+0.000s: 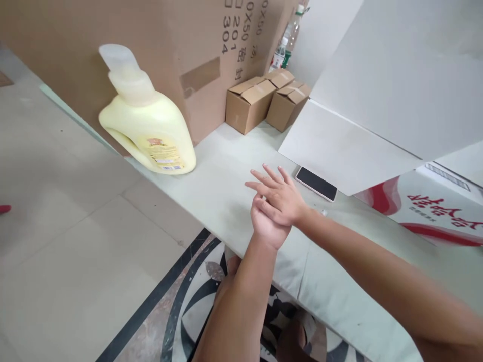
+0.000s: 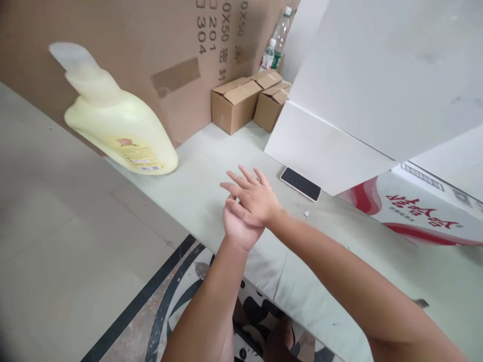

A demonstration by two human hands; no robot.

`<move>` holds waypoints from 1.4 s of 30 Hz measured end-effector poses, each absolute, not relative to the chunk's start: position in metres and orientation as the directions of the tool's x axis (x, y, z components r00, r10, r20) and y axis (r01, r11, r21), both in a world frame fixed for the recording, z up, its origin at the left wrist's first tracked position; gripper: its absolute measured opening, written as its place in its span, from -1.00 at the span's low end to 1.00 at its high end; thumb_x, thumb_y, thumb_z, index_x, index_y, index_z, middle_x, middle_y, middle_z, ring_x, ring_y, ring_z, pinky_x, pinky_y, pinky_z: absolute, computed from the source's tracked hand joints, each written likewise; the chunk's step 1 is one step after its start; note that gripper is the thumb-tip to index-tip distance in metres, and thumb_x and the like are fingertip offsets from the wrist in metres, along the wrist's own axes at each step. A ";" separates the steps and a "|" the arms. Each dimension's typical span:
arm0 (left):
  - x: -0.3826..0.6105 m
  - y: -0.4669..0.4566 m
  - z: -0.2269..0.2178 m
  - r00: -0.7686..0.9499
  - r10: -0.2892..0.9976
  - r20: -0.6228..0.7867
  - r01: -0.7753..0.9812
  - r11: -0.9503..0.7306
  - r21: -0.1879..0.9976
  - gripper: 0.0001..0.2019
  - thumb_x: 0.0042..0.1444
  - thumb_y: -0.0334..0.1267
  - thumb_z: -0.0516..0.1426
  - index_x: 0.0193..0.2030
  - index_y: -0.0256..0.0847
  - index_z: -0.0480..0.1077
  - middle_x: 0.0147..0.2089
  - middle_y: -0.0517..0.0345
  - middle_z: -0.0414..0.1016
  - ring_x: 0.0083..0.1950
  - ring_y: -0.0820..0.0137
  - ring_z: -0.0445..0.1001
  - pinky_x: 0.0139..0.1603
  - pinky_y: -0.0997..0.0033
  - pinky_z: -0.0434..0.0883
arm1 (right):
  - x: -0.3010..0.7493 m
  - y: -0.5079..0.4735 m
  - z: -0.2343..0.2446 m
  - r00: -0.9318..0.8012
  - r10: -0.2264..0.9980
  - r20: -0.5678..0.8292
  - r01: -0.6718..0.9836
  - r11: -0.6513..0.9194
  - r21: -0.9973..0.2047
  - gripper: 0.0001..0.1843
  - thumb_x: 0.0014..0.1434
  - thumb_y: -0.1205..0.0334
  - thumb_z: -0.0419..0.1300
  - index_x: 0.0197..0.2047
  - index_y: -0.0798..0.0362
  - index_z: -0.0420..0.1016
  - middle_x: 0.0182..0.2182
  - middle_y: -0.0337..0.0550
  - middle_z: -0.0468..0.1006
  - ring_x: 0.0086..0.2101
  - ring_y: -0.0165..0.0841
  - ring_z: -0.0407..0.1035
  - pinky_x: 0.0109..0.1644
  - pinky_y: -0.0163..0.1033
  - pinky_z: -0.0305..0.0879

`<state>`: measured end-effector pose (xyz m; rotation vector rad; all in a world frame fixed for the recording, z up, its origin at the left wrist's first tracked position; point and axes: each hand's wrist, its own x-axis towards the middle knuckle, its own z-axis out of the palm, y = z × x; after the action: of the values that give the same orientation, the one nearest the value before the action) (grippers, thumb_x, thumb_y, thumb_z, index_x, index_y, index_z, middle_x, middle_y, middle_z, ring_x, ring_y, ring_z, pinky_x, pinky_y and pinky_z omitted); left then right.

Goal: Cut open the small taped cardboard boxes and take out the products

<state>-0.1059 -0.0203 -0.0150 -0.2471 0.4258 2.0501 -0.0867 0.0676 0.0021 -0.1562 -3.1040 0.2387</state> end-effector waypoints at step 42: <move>-0.175 -0.050 -0.045 -0.930 0.365 -0.039 -0.172 -0.340 0.925 -0.66 0.27 0.05 0.15 0.06 -0.07 0.50 0.17 0.01 0.56 0.36 0.06 0.44 0.35 0.10 0.38 | 0.186 0.081 -0.062 -0.414 0.891 0.189 0.832 0.454 -0.318 -0.17 0.27 -0.32 0.03 0.55 -0.33 0.17 0.35 0.12 0.46 0.27 0.33 0.40 0.05 0.48 0.47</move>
<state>-0.1747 -0.0497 -0.0449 0.2494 1.5681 2.3187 0.1862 0.0805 -0.0620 -1.4659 -2.3803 0.2487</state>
